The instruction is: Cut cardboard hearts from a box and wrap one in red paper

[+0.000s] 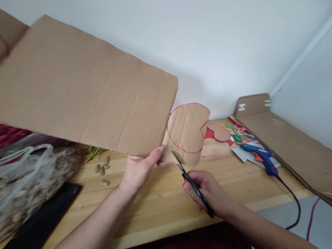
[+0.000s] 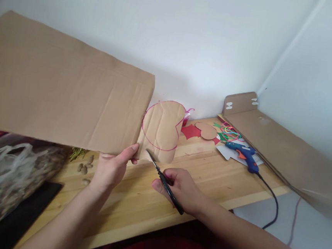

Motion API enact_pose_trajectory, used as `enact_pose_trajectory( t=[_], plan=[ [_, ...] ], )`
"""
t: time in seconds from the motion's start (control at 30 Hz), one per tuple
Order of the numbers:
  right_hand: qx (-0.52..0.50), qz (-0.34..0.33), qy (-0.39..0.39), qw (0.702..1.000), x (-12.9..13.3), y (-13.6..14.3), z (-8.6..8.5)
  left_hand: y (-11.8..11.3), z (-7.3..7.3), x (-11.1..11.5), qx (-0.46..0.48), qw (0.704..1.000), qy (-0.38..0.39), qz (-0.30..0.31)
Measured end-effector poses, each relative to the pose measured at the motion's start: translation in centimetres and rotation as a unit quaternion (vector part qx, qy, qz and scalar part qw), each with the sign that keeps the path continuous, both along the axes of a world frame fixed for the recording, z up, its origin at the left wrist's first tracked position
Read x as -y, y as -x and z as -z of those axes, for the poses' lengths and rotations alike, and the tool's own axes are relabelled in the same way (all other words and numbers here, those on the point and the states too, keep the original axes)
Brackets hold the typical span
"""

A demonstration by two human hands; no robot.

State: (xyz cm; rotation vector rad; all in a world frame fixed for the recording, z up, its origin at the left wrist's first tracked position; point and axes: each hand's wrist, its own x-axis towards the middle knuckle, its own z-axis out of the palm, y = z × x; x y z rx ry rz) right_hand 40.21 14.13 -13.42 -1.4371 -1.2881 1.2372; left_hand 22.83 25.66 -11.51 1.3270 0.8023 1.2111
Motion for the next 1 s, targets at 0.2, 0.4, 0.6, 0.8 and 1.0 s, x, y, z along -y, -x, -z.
enact_pose_trajectory(
  t=[0.2, 0.4, 0.6, 0.8, 1.0],
  plan=[
    [-0.032, -0.012, -0.023, 0.999, -1.2, 1.0, 0.4, -0.4, 0.4, 0.9, -0.049, 0.999, -0.015, -0.006],
    [-0.030, 0.015, -0.020, 0.999, -1.7, 0.9, 0.0, -0.3, 1.2, 0.3, -0.031, 0.999, -0.011, -0.002],
    [-0.036, 0.025, 0.024, 0.999, -1.8, 1.2, -1.0, -0.7, 0.9, 1.0, -0.040, 0.999, -0.006, 0.024],
    [-0.024, 0.046, 0.050, 0.997, -2.1, 1.4, -1.0, -1.2, 1.5, 1.6, -0.018, 0.999, -0.014, 0.028],
    [-0.036, 0.042, 0.055, 0.997, -2.1, 1.0, -0.7, -1.5, 1.9, 1.4, 0.033, 0.998, 0.017, 0.058]
  ],
)
